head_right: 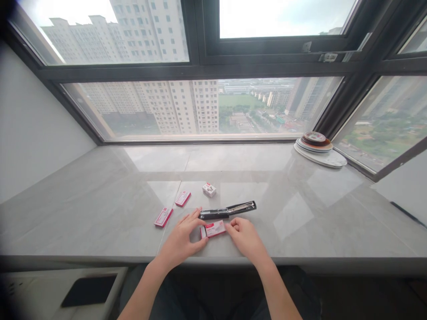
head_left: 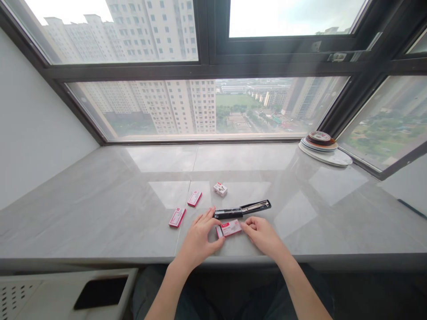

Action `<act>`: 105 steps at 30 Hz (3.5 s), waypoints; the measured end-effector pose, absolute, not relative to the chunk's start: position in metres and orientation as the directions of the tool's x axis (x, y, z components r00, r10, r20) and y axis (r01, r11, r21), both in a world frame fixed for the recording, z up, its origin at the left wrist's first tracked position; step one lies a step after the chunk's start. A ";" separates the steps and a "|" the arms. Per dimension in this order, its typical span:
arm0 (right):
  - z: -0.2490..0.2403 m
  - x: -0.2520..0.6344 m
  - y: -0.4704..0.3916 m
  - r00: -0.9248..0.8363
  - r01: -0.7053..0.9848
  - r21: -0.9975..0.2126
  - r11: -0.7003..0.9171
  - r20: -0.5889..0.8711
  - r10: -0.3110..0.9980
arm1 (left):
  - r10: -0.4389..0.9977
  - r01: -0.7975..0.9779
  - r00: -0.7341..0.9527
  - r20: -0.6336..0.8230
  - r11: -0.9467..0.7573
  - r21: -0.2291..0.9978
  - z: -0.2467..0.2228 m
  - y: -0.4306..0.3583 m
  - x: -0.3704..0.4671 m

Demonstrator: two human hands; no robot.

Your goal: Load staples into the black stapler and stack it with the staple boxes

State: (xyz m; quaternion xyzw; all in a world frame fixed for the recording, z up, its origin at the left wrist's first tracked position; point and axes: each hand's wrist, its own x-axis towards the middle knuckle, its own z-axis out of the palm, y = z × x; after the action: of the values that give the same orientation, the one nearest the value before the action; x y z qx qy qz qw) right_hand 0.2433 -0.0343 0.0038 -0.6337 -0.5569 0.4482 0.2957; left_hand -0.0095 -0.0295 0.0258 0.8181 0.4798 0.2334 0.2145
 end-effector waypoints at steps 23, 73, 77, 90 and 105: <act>0.050 0.195 -0.024 -0.052 0.660 -0.746 0.088 0.071 0.996 | 0.875 0.680 0.436 0.210 -0.473 0.560 0.023 -0.030 -0.010; 0.030 0.314 -0.028 0.068 0.252 -0.931 -0.263 -0.254 0.965 | 0.928 0.791 0.176 0.329 -0.332 0.514 0.024 -0.043 0.037; 0.047 0.307 -0.001 -0.087 0.160 -0.984 -0.079 -0.094 0.992 | 0.926 0.803 0.185 0.328 -0.335 0.493 0.022 -0.041 0.039; 0.054 0.224 0.029 -0.270 0.440 -0.873 0.212 0.096 0.958 | 0.929 0.827 0.188 0.318 -0.324 0.459 0.028 -0.042 0.043; 0.043 0.233 0.031 -0.180 0.577 -0.797 0.175 0.085 0.980 | 0.879 0.922 -0.132 0.459 -0.061 0.382 0.026 -0.030 -0.046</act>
State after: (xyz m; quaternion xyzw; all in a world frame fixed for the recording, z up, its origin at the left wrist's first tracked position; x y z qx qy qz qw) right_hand 0.2328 0.0314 0.0431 -0.5572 -0.6987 0.3191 0.3154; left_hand -0.0458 -0.0298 0.0257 0.6579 0.6842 0.3128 -0.0347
